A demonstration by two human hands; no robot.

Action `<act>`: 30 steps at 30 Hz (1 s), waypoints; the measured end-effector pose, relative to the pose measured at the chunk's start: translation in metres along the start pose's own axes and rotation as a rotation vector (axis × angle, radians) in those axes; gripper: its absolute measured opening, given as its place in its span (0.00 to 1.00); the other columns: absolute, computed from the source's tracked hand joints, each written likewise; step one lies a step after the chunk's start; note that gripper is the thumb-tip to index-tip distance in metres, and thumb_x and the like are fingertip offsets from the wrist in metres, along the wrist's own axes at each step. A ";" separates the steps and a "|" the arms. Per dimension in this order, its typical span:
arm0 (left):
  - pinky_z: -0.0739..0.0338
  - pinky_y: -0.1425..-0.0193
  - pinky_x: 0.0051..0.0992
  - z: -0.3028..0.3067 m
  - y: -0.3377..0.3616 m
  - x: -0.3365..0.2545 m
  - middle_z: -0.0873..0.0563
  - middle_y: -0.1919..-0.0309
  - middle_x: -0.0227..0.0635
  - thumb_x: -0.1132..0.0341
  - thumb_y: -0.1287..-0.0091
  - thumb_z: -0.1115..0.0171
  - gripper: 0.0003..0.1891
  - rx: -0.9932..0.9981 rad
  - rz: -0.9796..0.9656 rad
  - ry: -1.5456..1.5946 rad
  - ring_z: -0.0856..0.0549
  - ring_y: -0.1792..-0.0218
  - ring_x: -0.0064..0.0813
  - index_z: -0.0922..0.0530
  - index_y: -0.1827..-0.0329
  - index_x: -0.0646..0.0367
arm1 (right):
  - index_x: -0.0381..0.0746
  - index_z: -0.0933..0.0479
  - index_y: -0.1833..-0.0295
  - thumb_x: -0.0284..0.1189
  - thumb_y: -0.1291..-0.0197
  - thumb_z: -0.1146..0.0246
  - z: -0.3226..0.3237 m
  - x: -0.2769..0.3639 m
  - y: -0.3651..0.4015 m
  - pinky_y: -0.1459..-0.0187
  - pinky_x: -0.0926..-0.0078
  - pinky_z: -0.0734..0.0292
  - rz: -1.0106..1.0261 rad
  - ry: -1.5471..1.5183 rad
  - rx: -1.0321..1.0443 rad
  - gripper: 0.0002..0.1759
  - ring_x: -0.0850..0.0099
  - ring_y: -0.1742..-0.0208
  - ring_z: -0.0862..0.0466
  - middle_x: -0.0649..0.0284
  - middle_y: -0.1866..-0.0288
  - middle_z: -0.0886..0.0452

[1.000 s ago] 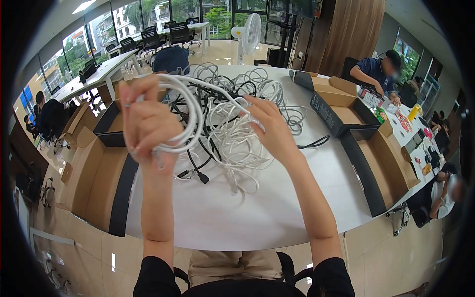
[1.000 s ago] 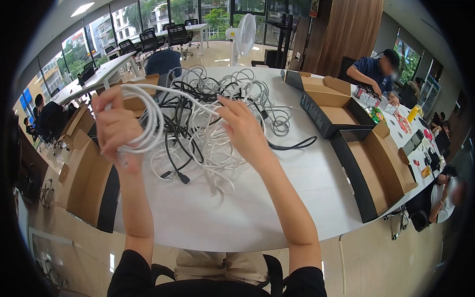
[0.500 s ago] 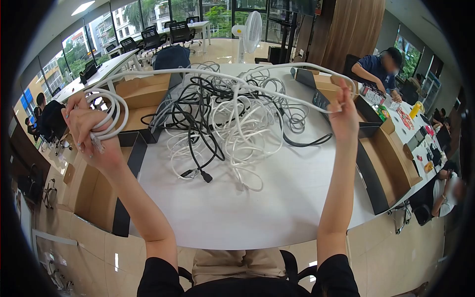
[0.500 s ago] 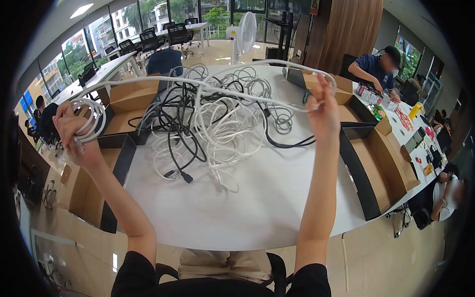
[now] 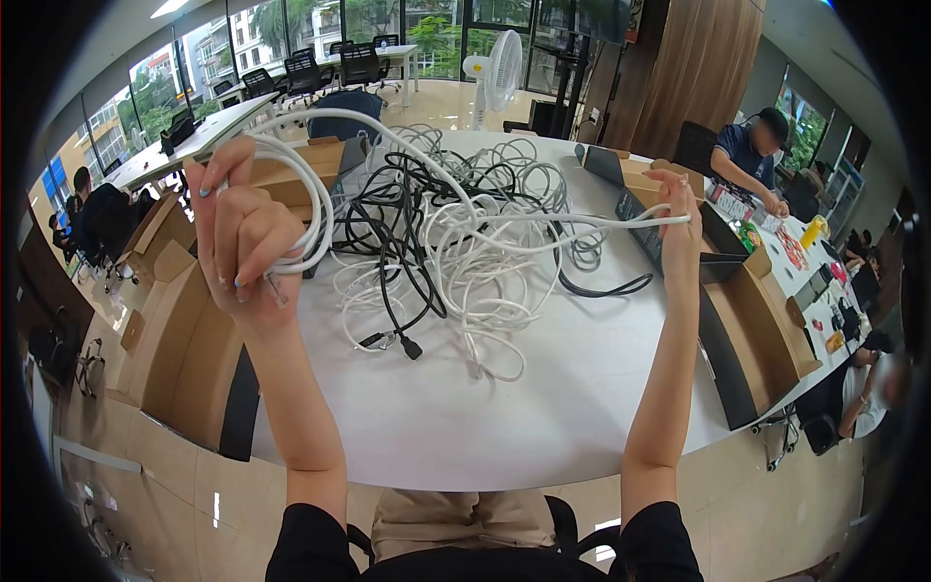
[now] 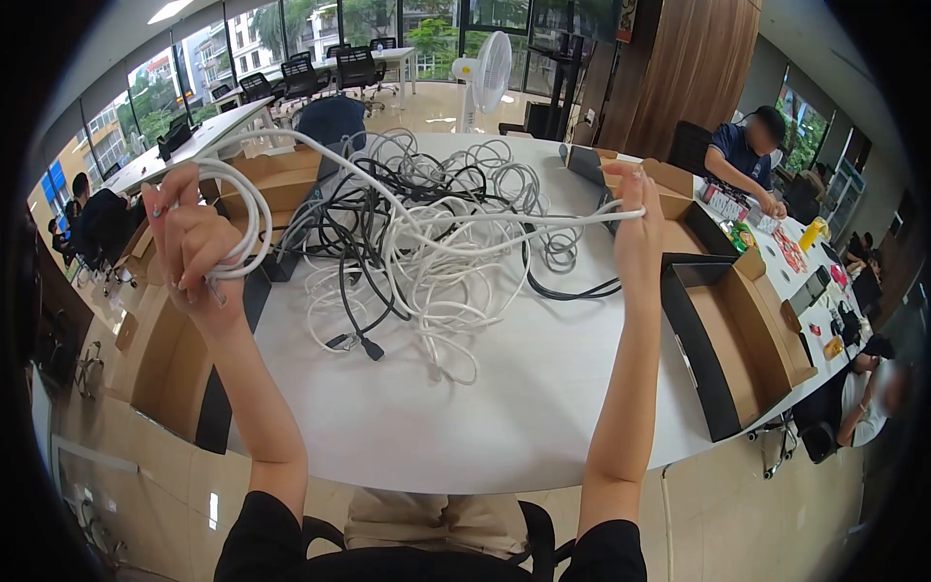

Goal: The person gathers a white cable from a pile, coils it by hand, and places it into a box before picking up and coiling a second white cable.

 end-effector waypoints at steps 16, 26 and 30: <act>0.32 0.89 0.22 -0.002 0.007 0.026 0.39 0.98 0.25 0.57 0.28 0.62 0.12 0.015 0.236 0.091 0.45 0.99 0.15 0.42 0.66 0.55 | 0.33 0.28 0.84 0.51 0.36 0.53 -0.069 0.059 0.066 0.85 0.83 0.38 -0.332 -0.488 1.086 0.34 0.77 0.89 0.29 0.62 0.87 0.26; 0.34 0.88 0.16 -0.018 0.031 0.101 0.40 0.95 0.17 0.51 0.30 0.58 0.17 0.075 0.759 0.204 0.42 0.97 0.13 0.41 0.66 0.57 | 0.34 0.32 0.88 0.64 0.40 0.72 -0.091 0.011 0.057 0.88 0.84 0.43 -0.594 -0.249 0.796 0.47 0.77 0.93 0.35 0.65 0.93 0.37; 0.36 0.91 0.16 -0.036 0.044 0.093 0.33 0.92 0.21 0.51 0.35 0.47 0.21 0.121 0.769 0.353 0.34 0.95 0.14 0.35 0.69 0.64 | 0.35 0.32 0.89 0.66 0.42 0.72 -0.094 -0.024 0.053 0.88 0.82 0.44 -0.750 -0.428 0.711 0.48 0.77 0.94 0.38 0.66 0.95 0.39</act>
Point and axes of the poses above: each hand's wrist, its own y-axis away from the middle knuckle, its own z-axis out of the back of the hand, x = y × z, the point moved 3 cm from there along -y, towards the middle knuckle
